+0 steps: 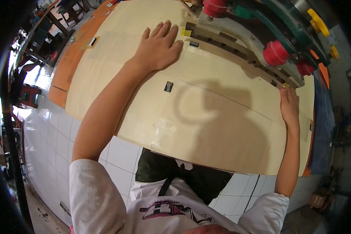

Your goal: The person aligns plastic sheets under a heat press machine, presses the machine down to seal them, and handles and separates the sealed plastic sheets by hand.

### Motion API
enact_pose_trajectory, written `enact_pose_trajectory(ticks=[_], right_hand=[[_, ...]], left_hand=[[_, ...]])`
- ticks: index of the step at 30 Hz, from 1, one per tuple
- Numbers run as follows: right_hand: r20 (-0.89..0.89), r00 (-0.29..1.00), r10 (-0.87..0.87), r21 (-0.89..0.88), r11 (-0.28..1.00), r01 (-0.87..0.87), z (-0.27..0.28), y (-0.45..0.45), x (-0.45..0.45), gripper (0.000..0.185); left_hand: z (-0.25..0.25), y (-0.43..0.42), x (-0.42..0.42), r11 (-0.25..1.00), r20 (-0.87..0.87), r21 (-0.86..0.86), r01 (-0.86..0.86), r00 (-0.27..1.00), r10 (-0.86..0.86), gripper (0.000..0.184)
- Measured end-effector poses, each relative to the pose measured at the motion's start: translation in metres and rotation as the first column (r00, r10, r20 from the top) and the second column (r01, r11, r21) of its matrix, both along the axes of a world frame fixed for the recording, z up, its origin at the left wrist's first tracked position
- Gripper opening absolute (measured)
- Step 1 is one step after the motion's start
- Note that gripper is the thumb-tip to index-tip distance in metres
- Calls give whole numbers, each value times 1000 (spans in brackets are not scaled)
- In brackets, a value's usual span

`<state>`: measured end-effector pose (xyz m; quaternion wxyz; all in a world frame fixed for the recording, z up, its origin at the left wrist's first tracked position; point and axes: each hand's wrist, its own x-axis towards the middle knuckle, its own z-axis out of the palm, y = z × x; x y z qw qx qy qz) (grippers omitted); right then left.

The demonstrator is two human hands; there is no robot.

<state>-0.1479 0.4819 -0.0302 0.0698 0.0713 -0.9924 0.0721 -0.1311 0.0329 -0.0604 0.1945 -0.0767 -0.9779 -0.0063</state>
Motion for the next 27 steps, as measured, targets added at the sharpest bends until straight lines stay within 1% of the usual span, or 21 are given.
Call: enact_pose_trajectory(ticks=[2, 3, 5, 6, 8, 12, 13, 15, 19, 21, 25, 27], right_hand=[[-6, 1000, -14, 14, 1000, 14, -6, 5, -3, 51], [-13, 1000, -28, 26, 999, 28, -7, 7, -4, 54], [8, 1000, -30, 19, 999, 30, -8, 10, -5, 56], [29, 999, -32, 12, 999, 32, -8, 10, -5, 58], [46, 998, -35, 21, 999, 34, -6, 9, -6, 60], [108, 992, -65, 22, 998, 63, 1, 3, -4, 64], [108, 992, -65, 21, 998, 63, 0, 4, -4, 64], [50, 997, -66, 34, 997, 65, -4, 6, -5, 63], [89, 994, -61, 24, 998, 59, -2, 7, -6, 64], [43, 998, -54, 11, 999, 53, -5, 7, -7, 62], [44, 998, -42, -13, 999, 42, 0, -1, -1, 58], [-53, 998, -22, -10, 1000, 21, -4, -1, -1, 53]], left_hand=[[-3, -2, -2, 1000, 26, -19, 5, 1000, -5, 60], [2, 0, 1, 1000, 28, -19, 6, 1000, -5, 60], [13, 4, 7, 974, 118, 228, 6, 992, -34, 85], [14, 4, 7, 974, 121, 227, 6, 992, -34, 85], [14, 4, 8, 982, 136, 189, 18, 990, -44, 103], [13, 3, 7, 984, 140, 177, 16, 989, -41, 106], [12, 3, 7, 984, 137, 175, 19, 990, -44, 106], [12, 3, 7, 985, 134, 173, 20, 990, -44, 105], [10, 2, 7, 984, 124, 178, 28, 991, -51, 106], [9, 3, 6, 984, 120, 178, 31, 991, -53, 106], [10, 3, 6, 987, 125, 162, 21, 991, -42, 106], [10, 3, 7, 986, 130, 163, 23, 991, -44, 105]])
